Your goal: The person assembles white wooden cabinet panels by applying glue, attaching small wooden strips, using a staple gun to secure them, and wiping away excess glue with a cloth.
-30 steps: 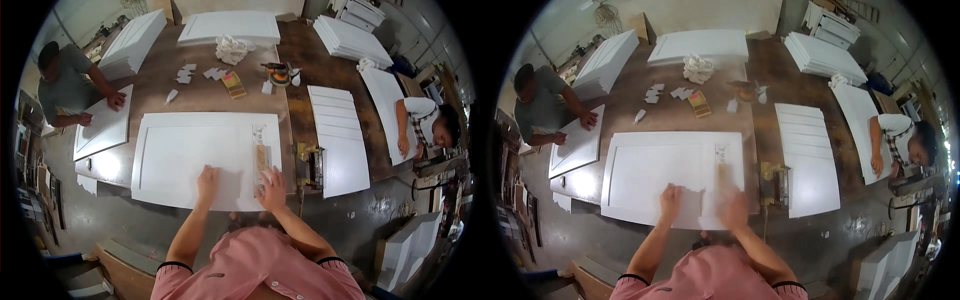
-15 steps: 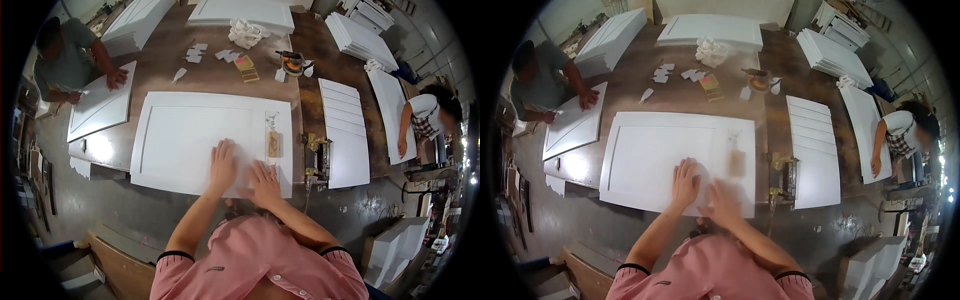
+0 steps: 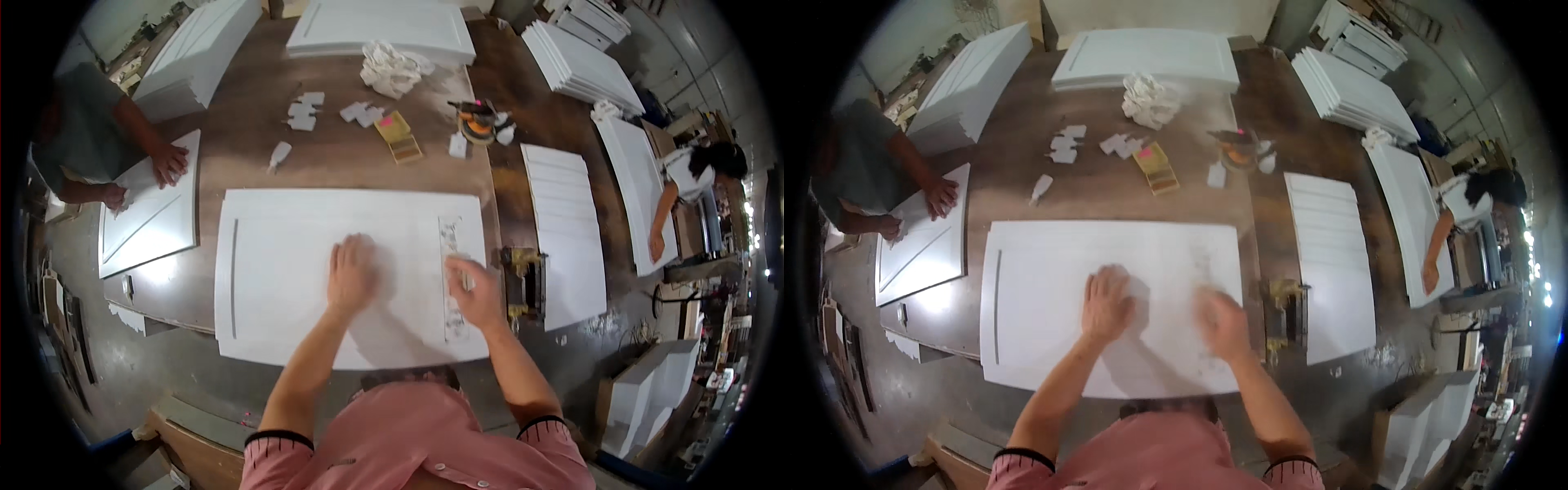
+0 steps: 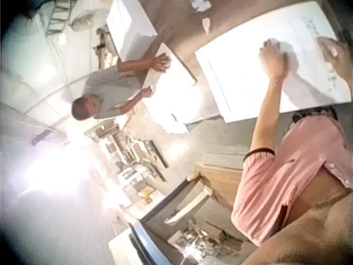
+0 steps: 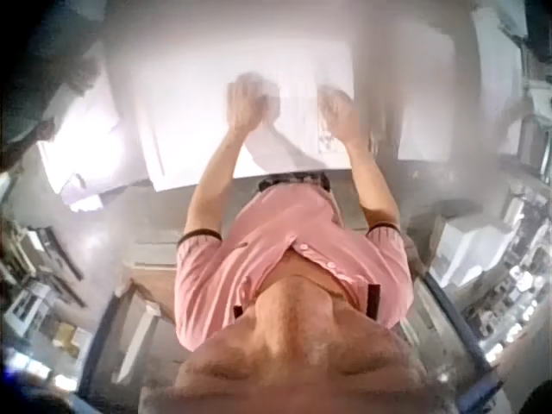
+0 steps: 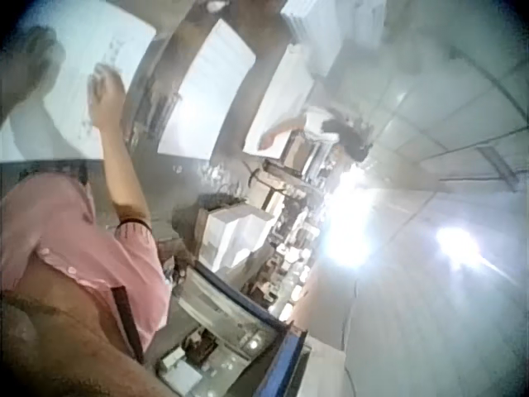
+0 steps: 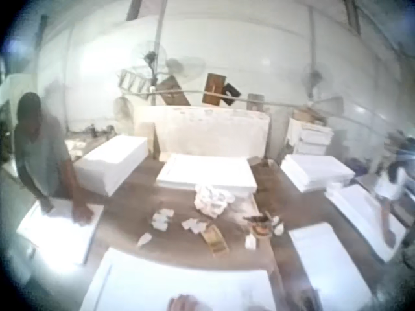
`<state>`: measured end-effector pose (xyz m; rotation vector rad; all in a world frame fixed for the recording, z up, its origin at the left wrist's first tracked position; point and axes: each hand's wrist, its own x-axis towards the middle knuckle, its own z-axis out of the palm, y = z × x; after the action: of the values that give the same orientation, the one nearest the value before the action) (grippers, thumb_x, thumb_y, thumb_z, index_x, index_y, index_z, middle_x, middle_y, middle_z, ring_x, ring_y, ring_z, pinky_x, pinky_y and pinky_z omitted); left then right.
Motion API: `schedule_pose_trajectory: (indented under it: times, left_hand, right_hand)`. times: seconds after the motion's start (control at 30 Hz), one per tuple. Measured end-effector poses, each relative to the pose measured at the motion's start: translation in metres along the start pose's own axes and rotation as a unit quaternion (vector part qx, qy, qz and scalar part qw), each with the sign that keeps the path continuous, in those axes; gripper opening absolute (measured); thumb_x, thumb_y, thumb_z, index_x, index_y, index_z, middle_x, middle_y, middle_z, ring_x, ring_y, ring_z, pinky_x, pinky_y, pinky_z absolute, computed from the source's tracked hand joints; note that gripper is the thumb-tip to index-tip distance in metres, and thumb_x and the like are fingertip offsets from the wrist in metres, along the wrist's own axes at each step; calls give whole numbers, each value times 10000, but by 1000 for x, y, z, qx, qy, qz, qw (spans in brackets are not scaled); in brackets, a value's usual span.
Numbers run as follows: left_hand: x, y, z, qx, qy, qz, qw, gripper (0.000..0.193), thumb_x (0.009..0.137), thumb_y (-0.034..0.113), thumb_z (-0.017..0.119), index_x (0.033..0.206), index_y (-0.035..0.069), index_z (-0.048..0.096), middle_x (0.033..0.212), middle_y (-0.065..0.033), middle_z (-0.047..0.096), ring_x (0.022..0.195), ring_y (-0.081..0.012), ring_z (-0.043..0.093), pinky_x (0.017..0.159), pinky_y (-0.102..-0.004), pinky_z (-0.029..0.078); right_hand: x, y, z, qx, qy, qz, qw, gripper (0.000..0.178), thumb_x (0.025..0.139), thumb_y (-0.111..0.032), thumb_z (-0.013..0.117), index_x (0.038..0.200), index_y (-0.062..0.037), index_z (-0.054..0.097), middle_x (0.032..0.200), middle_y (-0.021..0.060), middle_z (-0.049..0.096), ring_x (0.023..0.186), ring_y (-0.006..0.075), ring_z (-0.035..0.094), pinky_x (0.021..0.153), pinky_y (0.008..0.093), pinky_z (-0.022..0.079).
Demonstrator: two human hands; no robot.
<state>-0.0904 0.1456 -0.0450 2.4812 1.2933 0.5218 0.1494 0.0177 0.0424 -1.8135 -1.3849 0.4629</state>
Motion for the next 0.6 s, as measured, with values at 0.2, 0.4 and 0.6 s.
schedule_pose_trajectory:
  times: [0.2,0.4,0.6]
  left_hand:
    - [5,-4,-8,-24,-11,1,1000,531,852,255,739,1348,128,595,1531,-207,471,1461,-422,397,1216,-636,275]
    - [11,-10,-3,-36,-51,3,998,550,873,328,723,1386,164,607,1552,-187,463,1468,-393,402,1225,-614,269]
    - [9,-9,-16,-25,-69,-36,997,536,875,310,719,1382,182,600,1530,-141,485,1455,-349,428,1206,-593,313]
  right_hand:
    - [239,39,76,114,11,7,993,253,973,-219,705,1143,-38,754,1037,168,772,965,298,755,853,395,575]
    - [453,97,169,-22,118,-61,991,321,920,-252,732,1193,-82,742,1021,147,767,931,280,739,841,383,560]
    - [494,87,220,-214,115,83,966,405,907,-358,722,1189,-67,728,1039,192,763,958,354,733,847,420,548]
